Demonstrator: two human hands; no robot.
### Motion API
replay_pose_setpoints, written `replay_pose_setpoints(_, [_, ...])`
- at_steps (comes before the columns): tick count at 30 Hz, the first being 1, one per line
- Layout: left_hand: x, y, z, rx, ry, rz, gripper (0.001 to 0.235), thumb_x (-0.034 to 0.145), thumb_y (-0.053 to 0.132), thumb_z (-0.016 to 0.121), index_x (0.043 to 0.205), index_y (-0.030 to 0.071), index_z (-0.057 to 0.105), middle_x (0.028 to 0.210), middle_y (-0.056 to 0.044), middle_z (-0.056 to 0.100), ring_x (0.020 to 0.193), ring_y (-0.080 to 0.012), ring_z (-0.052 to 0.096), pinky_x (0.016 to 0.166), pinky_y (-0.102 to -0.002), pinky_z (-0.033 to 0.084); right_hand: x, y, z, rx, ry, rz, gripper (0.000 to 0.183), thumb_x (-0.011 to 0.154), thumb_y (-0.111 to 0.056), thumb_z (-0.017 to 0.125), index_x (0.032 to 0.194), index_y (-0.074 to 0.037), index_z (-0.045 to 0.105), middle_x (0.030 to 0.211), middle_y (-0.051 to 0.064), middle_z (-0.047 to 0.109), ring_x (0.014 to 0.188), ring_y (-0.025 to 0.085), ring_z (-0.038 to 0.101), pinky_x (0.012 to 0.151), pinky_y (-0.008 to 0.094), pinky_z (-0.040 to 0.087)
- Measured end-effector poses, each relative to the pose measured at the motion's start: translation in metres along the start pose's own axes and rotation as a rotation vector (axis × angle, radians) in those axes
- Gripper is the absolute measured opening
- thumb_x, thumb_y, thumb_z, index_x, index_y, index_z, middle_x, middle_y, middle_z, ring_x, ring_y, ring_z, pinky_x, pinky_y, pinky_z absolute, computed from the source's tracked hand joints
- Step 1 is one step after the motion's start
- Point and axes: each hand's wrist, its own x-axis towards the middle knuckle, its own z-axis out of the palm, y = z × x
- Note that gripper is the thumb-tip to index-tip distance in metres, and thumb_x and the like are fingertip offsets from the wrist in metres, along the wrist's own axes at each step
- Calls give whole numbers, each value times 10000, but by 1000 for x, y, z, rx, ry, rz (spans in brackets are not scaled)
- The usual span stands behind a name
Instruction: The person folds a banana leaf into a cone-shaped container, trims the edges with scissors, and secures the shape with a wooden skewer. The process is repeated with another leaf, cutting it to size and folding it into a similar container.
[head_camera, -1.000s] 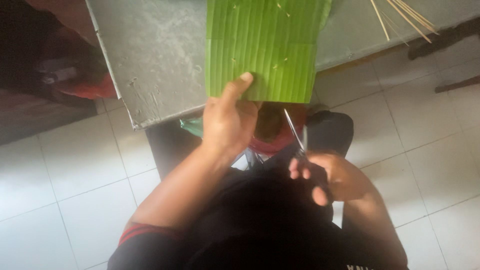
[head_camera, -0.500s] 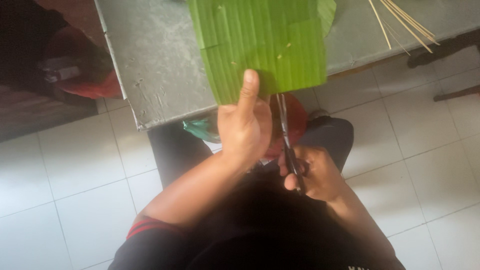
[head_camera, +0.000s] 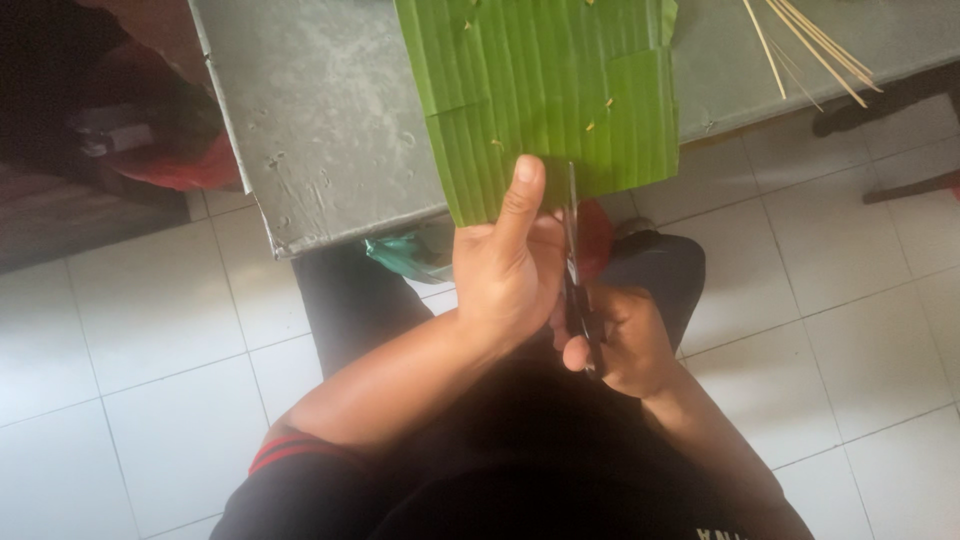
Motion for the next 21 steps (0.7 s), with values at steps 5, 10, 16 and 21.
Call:
replay_pose_setpoints(5, [0, -3, 2, -41, -95, 43, 225, 1145, 190, 622, 1298, 35, 567, 1189, -90, 627, 1061, -209, 609, 919, -398, 519, 0, 0, -1, -18, 12, 18, 612, 835, -720, 673, 841, -108, 655, 677, -63, 634, 578, 37, 590, 516, 198, 450])
replay_pose_setpoints(10, [-1, -2, 3, -17, -93, 46, 227, 1123, 202, 616, 1298, 60, 583, 1159, -81, 634, 1028, -210, 607, 836, -379, 510, 0, -3, 0, -38, 39, -17, 581, 863, -675, 683, 827, -96, 650, 669, -66, 627, 576, 34, 571, 518, 198, 427])
replay_pose_setpoints(16, [-1, -1, 2, -4, -85, 51, 173, 1118, 186, 622, 1257, 86, 596, 1113, -51, 626, 1039, -190, 594, 867, -375, 505, 2, 0, 3, 2, 69, -119, 524, 889, -591, 728, 850, -74, 651, 712, -59, 622, 600, 38, 562, 533, 196, 426])
replay_pose_setpoints(21, [-1, -2, 3, -34, -116, 70, 132, 1145, 170, 632, 1238, 83, 597, 1146, -50, 620, 1042, -182, 590, 910, -373, 501, 1, 2, 2, -118, 136, -140, 394, 883, -434, 784, 905, -50, 698, 713, -47, 661, 614, 53, 611, 549, 205, 475])
